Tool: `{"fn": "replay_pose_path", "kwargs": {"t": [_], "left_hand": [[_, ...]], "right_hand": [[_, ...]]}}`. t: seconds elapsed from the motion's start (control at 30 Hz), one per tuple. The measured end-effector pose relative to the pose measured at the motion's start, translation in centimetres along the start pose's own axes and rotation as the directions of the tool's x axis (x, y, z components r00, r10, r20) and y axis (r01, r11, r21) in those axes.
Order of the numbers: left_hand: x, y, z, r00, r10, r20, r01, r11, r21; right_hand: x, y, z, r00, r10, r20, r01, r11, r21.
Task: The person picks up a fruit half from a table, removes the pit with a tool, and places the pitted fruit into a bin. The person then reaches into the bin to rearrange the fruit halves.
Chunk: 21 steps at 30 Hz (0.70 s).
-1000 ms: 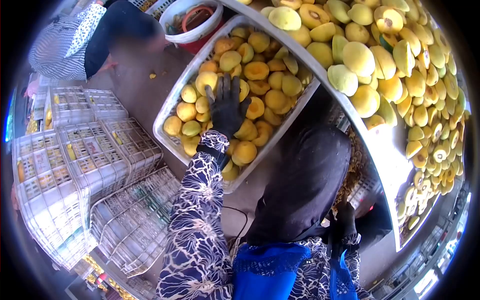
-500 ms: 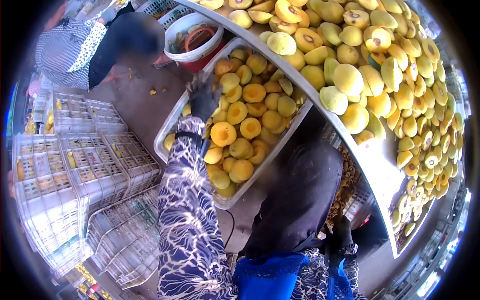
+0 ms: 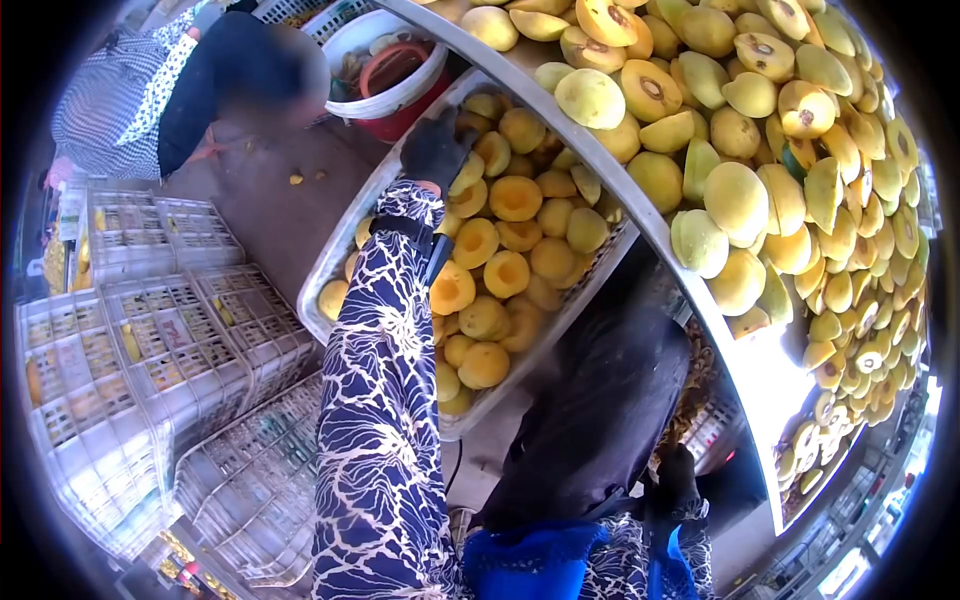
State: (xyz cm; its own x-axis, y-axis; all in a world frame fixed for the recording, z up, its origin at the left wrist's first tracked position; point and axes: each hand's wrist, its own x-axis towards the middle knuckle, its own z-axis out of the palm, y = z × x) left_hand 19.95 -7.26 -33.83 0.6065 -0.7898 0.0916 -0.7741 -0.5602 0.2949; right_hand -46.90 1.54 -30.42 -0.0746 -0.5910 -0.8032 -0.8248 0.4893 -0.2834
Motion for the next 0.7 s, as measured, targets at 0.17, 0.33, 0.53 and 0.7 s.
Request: {"fn": "replay_pose_path", "kwargs": {"t": [0.17, 0.33, 0.53, 0.7], "left_hand": [[0.6, -0.5, 2.9, 0.940, 0.267, -0.211, -0.256, 0.964, 0.077], [3.5, -0.2, 3.9, 0.929, 0.318, -0.189, -0.320, 0.947, 0.017], [-1.4, 3.0, 2.7, 0.920, 0.315, -0.231, -0.300, 0.949, 0.100], [-3.6, 4.2, 4.2, 0.909, 0.279, -0.311, -0.209, 0.948, 0.238]], "right_hand": [[0.5, 0.5, 0.3, 1.000, 0.026, -0.013, -0.027, 0.998, -0.058], [0.9, 0.9, 0.4, 0.998, -0.066, -0.016, 0.063, 0.990, -0.126], [-0.8, -1.1, -0.1, 1.000, 0.027, -0.012, -0.029, 0.983, -0.182], [0.5, 1.4, 0.2, 1.000, -0.006, 0.002, 0.007, 0.979, -0.206]]}}
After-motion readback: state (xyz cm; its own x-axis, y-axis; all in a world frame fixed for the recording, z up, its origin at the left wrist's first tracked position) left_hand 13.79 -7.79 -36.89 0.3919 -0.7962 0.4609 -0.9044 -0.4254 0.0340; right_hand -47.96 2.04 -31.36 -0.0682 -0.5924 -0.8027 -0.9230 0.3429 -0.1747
